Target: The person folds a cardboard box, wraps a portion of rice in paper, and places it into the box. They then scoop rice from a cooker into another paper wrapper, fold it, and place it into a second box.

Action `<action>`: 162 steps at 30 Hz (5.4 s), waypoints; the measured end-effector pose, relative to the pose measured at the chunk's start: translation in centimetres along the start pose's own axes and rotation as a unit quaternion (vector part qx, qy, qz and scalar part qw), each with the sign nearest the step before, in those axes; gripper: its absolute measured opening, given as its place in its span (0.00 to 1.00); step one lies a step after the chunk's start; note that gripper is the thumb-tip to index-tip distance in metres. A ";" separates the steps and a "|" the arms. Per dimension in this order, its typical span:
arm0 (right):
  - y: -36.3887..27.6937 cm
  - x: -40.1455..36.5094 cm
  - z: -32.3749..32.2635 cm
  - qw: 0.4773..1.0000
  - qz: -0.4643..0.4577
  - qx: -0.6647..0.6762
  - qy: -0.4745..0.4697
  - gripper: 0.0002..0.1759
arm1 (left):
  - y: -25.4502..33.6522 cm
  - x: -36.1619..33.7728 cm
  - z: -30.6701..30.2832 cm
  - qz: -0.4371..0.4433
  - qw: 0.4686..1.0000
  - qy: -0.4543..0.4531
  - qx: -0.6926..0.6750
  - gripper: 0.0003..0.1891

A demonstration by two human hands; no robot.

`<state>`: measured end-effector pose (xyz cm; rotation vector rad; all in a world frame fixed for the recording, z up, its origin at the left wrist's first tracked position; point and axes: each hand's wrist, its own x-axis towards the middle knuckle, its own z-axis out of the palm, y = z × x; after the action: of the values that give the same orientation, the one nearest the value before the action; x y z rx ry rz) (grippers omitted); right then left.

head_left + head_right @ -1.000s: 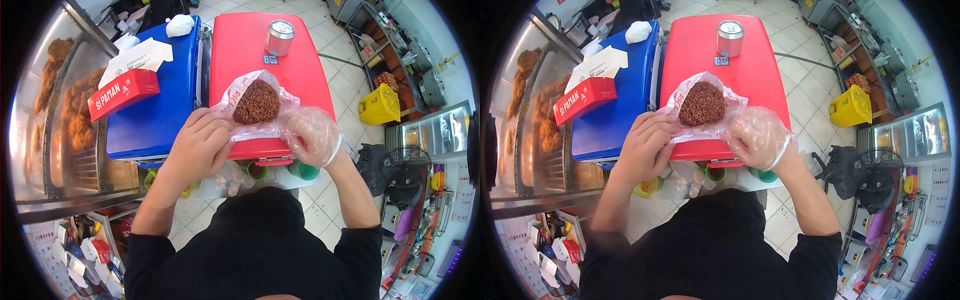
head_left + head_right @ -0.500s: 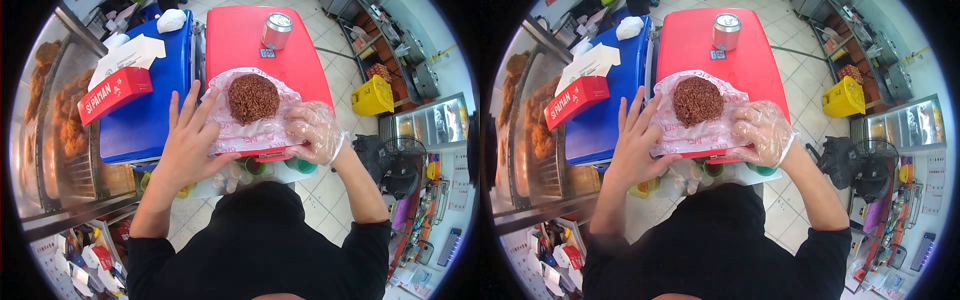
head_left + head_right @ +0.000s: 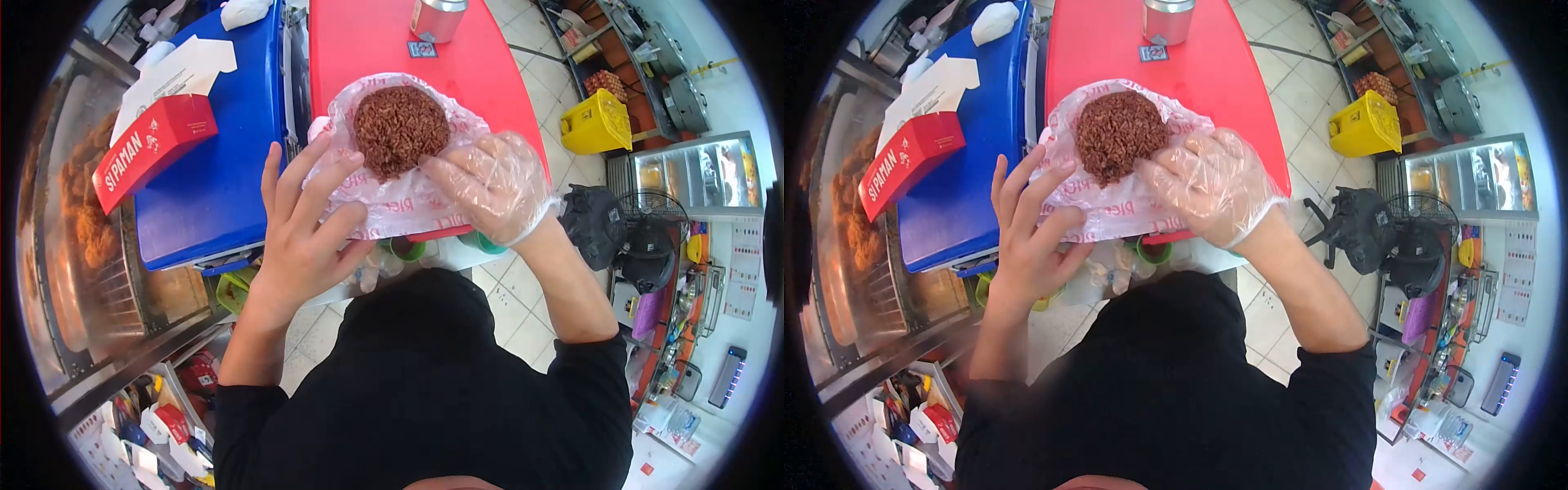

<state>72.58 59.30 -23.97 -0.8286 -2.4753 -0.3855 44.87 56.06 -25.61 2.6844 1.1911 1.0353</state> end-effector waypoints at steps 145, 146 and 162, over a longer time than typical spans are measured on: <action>1.8 -0.5 -3.6 0.960 0.055 0.151 -0.230 0.19 | -2.1 0.9 -2.5 0.047 0.987 -0.154 0.001 0.17; 2.2 -0.7 -2.9 0.960 0.052 0.151 -0.230 0.19 | -2.6 0.9 -2.2 0.065 0.988 -0.137 0.018 0.12; 6.4 7.6 1.4 0.912 0.139 -0.008 -0.387 0.20 | -6.1 9.3 0.7 -0.298 0.928 -0.221 0.004 0.22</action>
<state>70.83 68.47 -20.38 -1.5532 -2.9755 0.0544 45.84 66.74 -22.57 2.1316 1.7127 0.3151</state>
